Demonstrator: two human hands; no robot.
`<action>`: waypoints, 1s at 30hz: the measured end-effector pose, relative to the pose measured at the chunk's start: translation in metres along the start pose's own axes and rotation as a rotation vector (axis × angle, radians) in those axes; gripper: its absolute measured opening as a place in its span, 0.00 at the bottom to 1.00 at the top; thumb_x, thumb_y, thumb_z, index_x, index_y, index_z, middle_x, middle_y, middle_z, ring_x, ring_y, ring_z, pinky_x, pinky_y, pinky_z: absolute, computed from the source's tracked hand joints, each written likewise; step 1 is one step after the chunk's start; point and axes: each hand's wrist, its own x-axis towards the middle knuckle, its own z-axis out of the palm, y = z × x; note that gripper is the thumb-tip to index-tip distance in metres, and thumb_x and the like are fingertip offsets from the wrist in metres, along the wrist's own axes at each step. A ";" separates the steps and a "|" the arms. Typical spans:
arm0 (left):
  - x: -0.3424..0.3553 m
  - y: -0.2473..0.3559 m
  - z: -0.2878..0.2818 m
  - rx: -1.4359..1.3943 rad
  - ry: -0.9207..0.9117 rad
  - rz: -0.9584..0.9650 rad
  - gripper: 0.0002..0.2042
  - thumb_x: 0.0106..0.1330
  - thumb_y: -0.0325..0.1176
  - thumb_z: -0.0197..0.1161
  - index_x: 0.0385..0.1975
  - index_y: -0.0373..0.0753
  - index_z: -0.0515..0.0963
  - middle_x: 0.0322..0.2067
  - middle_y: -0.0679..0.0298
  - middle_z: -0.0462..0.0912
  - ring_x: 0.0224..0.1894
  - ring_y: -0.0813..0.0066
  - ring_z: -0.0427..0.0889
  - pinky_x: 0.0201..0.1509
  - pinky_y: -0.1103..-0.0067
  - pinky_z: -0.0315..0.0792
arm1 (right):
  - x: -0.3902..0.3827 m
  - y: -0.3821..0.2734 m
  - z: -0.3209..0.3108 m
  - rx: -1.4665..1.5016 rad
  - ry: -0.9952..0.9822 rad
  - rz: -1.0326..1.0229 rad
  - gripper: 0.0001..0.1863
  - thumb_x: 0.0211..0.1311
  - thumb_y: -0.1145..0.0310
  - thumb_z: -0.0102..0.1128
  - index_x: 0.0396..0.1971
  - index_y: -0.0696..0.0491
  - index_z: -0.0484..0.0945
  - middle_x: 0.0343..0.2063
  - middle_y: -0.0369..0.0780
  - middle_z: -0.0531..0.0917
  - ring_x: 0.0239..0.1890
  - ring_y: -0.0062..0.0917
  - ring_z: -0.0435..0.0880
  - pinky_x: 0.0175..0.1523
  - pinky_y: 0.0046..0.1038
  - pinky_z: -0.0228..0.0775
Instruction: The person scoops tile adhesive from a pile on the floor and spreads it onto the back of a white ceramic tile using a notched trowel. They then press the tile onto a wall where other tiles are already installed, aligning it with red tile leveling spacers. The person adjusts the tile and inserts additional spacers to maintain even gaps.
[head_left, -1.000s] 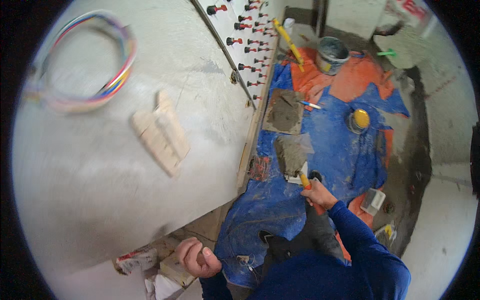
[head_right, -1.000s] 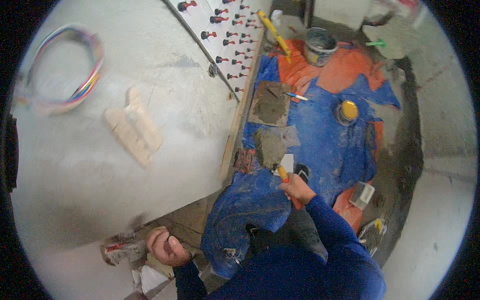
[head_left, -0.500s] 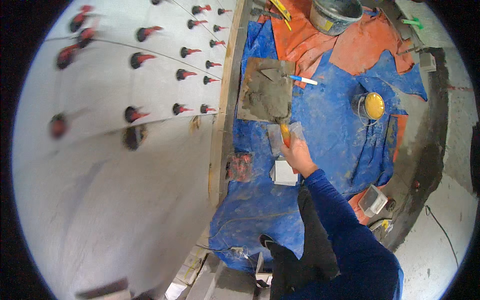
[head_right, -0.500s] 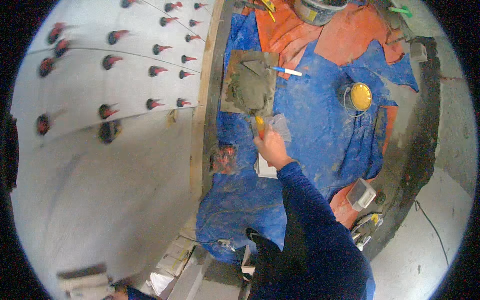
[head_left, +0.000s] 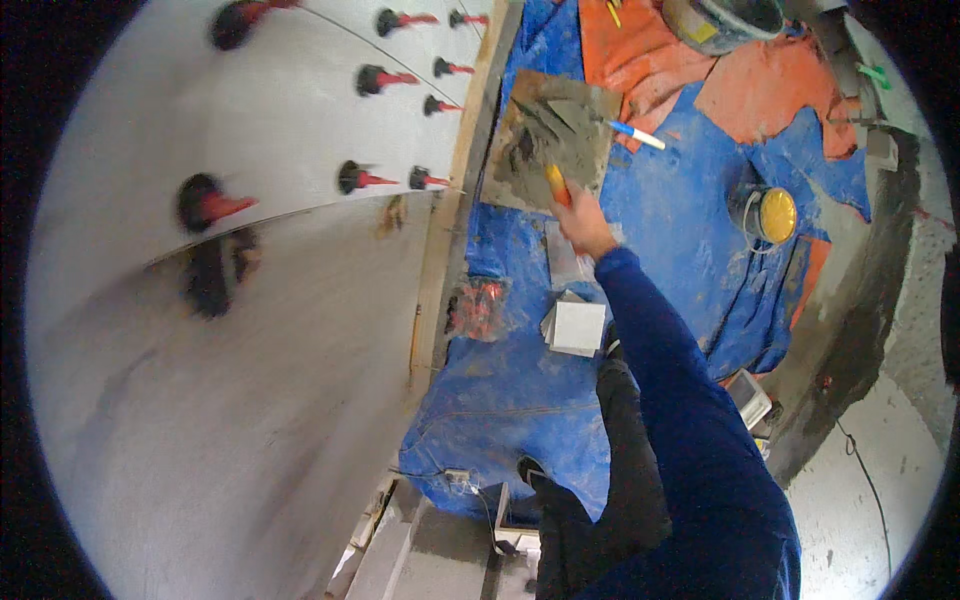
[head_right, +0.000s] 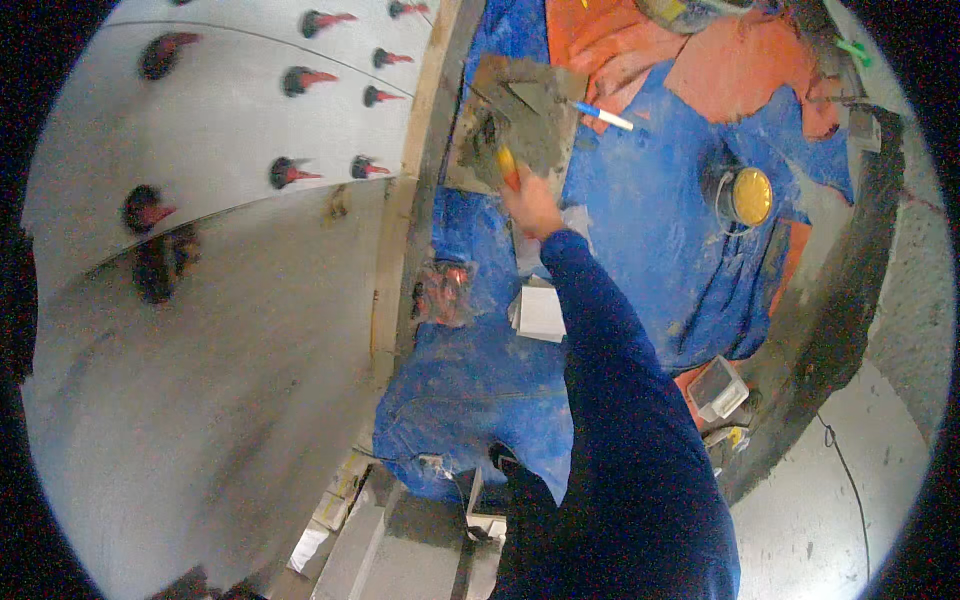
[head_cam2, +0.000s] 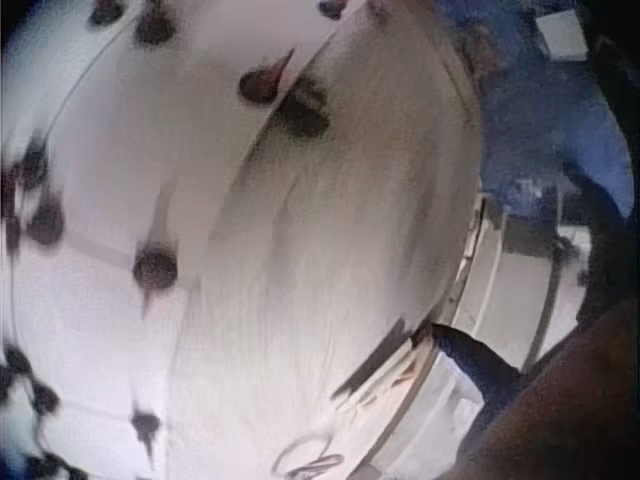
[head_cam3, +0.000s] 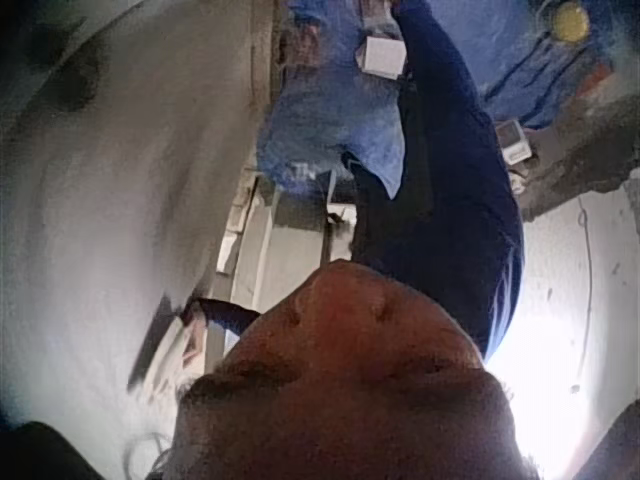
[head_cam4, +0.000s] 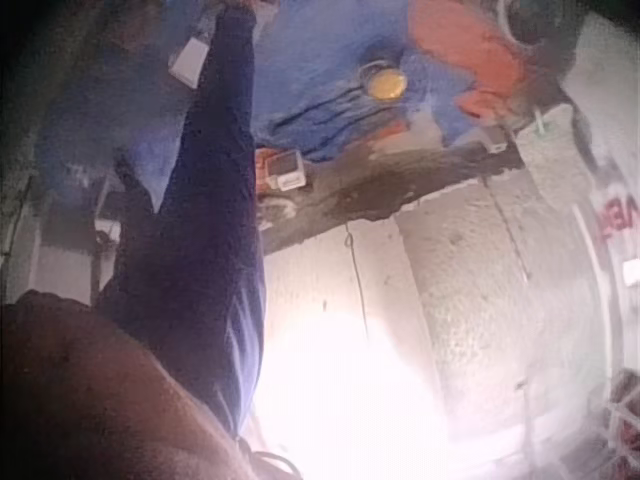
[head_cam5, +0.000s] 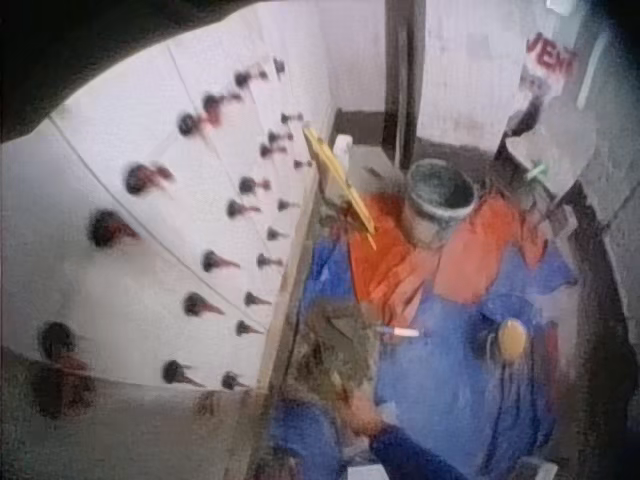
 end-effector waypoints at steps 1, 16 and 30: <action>-0.004 -0.009 -0.005 0.012 0.022 -0.012 0.34 0.69 0.60 0.66 0.62 0.36 0.74 0.66 0.38 0.70 0.69 0.41 0.68 0.68 0.50 0.66 | -0.024 -0.014 -0.013 0.170 -0.044 0.042 0.22 0.65 0.68 0.62 0.57 0.61 0.74 0.32 0.50 0.86 0.29 0.39 0.87 0.38 0.40 0.80; -0.010 0.002 -0.134 -0.813 -0.266 -0.421 0.26 0.64 0.46 0.67 0.63 0.49 0.76 0.70 0.47 0.69 0.74 0.35 0.61 0.74 0.35 0.49 | -0.559 -0.048 0.060 0.099 -0.884 0.653 0.13 0.64 0.60 0.66 0.35 0.55 0.79 0.22 0.39 0.80 0.18 0.28 0.78 0.21 0.34 0.69; -0.400 -0.114 -0.372 -1.007 -0.758 -1.433 0.14 0.69 0.29 0.62 0.54 0.41 0.82 0.52 0.53 0.83 0.55 0.50 0.83 0.63 0.62 0.75 | -0.710 -0.277 0.235 -0.179 -1.191 0.126 0.17 0.67 0.62 0.66 0.45 0.58 0.74 0.23 0.37 0.78 0.20 0.25 0.79 0.23 0.31 0.71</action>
